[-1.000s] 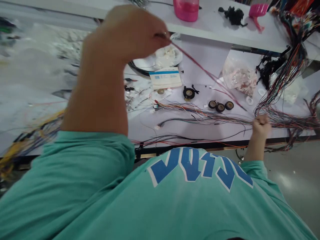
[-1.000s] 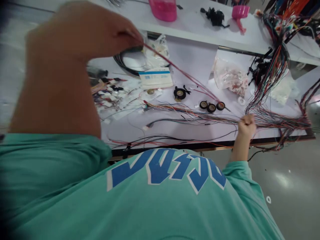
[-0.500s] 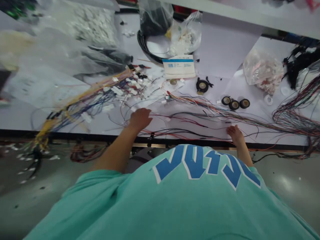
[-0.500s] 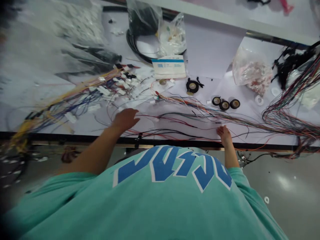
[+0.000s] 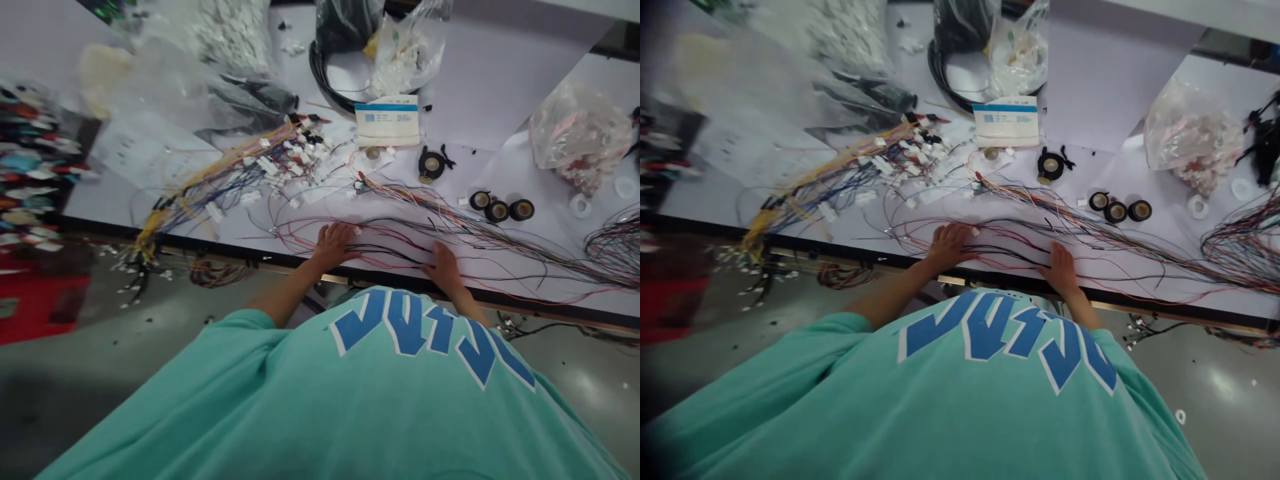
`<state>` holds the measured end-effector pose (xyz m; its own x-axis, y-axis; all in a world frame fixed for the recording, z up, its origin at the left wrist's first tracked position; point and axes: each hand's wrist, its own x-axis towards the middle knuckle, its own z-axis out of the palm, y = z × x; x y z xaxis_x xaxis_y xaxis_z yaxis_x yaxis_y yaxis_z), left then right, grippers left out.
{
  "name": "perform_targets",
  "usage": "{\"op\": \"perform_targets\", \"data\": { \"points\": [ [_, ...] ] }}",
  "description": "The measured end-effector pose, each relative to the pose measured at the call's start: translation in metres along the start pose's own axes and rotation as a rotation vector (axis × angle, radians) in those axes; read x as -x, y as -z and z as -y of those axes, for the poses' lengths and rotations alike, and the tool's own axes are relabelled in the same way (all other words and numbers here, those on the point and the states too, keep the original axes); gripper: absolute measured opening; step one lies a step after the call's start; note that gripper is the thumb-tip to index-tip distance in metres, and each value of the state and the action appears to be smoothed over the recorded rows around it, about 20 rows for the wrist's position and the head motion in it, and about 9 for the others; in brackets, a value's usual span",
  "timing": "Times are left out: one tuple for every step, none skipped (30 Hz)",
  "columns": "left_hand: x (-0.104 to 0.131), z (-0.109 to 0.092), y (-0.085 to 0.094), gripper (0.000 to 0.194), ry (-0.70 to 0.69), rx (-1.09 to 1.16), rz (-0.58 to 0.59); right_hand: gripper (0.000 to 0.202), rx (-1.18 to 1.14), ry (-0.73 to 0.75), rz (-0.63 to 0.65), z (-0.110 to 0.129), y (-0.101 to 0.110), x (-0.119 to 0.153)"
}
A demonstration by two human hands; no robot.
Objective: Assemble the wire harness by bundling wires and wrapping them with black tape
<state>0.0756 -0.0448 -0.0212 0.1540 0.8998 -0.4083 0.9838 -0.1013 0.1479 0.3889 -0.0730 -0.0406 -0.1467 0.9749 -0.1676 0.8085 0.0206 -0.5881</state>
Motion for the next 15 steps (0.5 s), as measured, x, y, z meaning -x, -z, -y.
{"op": "perform_targets", "data": {
  "points": [
    [0.001,0.003,0.001,0.068,0.011,0.009,0.0,0.061,0.07,0.065,0.077,0.007,-0.009,-0.001],
    [0.002,0.007,0.001,0.065,0.022,0.013,0.005,0.062,0.126,0.118,0.139,0.012,-0.017,0.0],
    [0.003,0.01,0.002,0.061,0.031,0.013,0.013,0.058,0.165,0.16,0.184,0.015,-0.023,0.001],
    [0.003,0.014,0.003,0.056,0.043,0.008,0.023,0.051,0.188,0.194,0.215,0.016,-0.027,0.003],
    [0.003,0.017,0.004,0.05,0.062,0.0,0.036,0.044,0.199,0.22,0.234,0.015,-0.029,0.006],
    [0.001,0.02,0.006,0.045,0.089,-0.01,0.052,0.041,0.202,0.24,0.247,0.014,-0.03,0.008],
    [-0.001,0.021,0.008,0.042,0.124,-0.02,0.071,0.042,0.201,0.257,0.257,0.013,-0.029,0.011],
    [-0.003,0.022,0.01,0.04,0.176,-0.026,0.087,0.044,0.2,0.278,0.267,0.012,-0.029,0.012],
    [-0.005,0.022,0.012,0.039,0.241,-0.025,0.098,0.046,0.205,0.299,0.274,0.013,-0.027,0.014],
    [-0.008,0.021,0.015,0.039,0.319,-0.01,0.104,0.047,0.216,0.314,0.28,0.014,-0.026,0.014],
    [-0.011,0.02,0.018,0.039,0.405,0.019,0.106,0.047,0.235,0.316,0.286,0.016,-0.025,0.014],
    [-0.014,0.019,0.02,0.04,0.487,0.061,0.105,0.046,0.259,0.306,0.292,0.019,-0.024,0.012],
    [-0.017,0.018,0.023,0.042,0.555,0.109,0.117,0.044,0.287,0.285,0.299,0.023,-0.023,0.011],
    [-0.02,0.017,0.025,0.044,0.595,0.154,0.137,0.043,0.317,0.255,0.306,0.028,-0.023,0.009],
    [-0.023,0.016,0.026,0.045,0.604,0.191,0.165,0.041,0.346,0.225,0.317,0.032,-0.022,0.007]
  ]
}}
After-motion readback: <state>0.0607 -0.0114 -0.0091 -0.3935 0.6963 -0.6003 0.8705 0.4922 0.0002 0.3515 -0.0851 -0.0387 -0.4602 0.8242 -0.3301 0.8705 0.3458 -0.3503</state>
